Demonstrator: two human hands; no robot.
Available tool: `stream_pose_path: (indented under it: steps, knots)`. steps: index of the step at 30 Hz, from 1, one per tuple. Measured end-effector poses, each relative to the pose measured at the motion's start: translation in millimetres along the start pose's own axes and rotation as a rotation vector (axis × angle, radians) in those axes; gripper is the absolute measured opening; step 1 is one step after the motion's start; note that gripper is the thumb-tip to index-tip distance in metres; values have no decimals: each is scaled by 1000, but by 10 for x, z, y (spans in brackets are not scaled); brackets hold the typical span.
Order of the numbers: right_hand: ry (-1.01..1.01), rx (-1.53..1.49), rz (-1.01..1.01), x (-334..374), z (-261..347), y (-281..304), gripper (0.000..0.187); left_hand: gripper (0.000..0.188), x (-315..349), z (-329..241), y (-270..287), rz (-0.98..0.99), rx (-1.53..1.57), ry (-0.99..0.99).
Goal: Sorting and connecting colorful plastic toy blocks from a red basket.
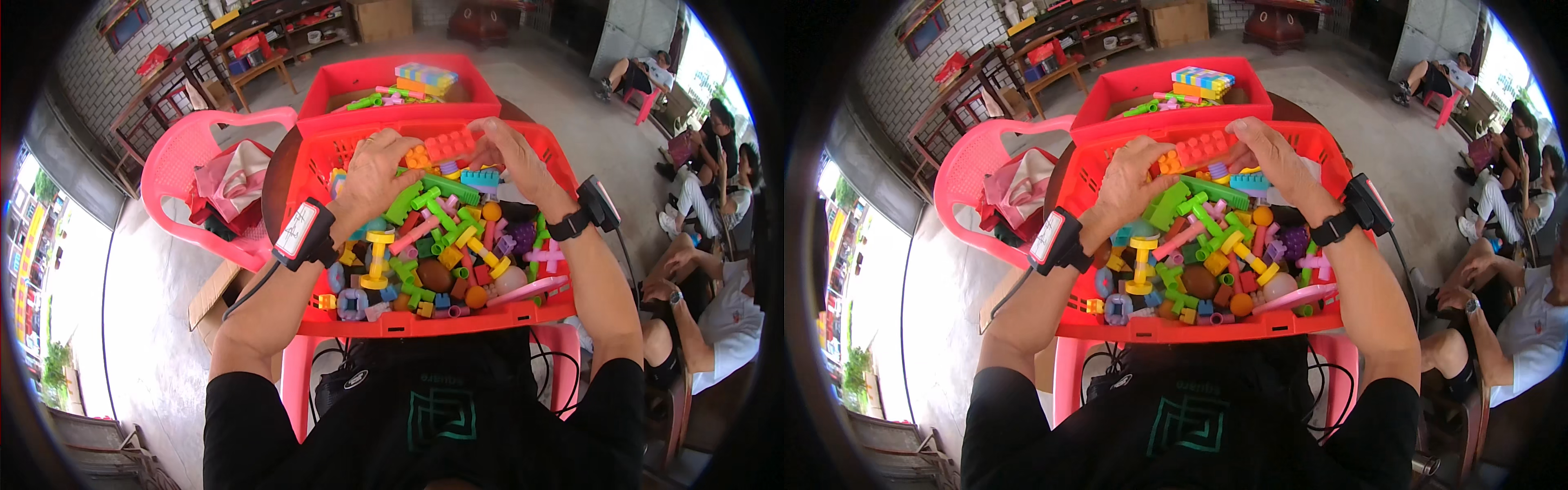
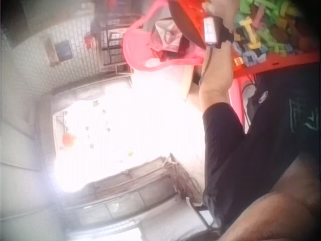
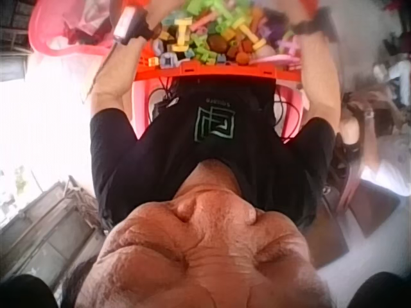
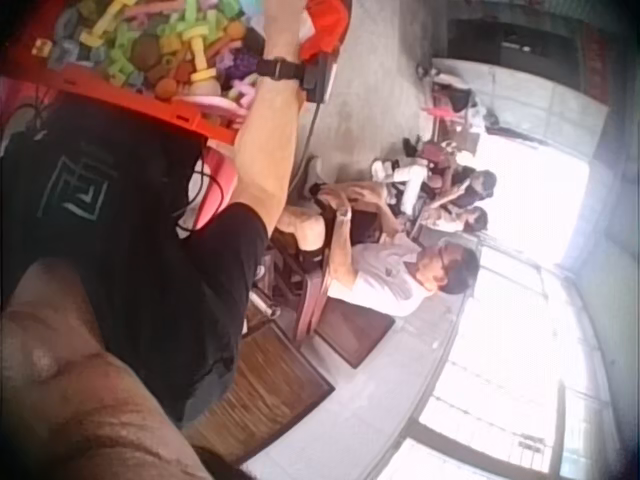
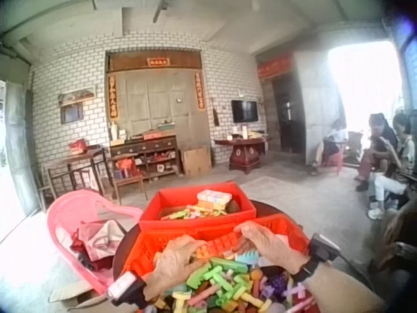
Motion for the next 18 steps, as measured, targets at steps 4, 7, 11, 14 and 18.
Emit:
stream_pose_path:
  steps: [4, 7, 11, 14, 18]
  knots:
    - [5, 735, 127, 62, -126, 90, 29, 41, -49, 259, -72, -35, 65, 207]
    - [66, 1178, 331, 157, -224, 85, 27, 41, -68, 419, -58, -55, 67, 420]
    - [-28, 1436, 460, 202, -228, 45, 27, 44, -28, 499, -63, -7, -114, 618]
    - [-25, 1498, 476, 240, -304, 124, 24, 45, 19, 475, -148, -168, -332, 487]
    - [-63, 1524, 481, 216, -380, 87, 28, 47, -22, 325, -118, -243, -241, 127]
Point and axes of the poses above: each hand's wrist, its own x-axis away from the middle knuckle, its own y-axis out of the back of the hand, z = x × y, the point moved 2 cm from there along -x, towards the middle knuckle, and after that the axes turned 15 degrees about y, right-handed, at the moved point
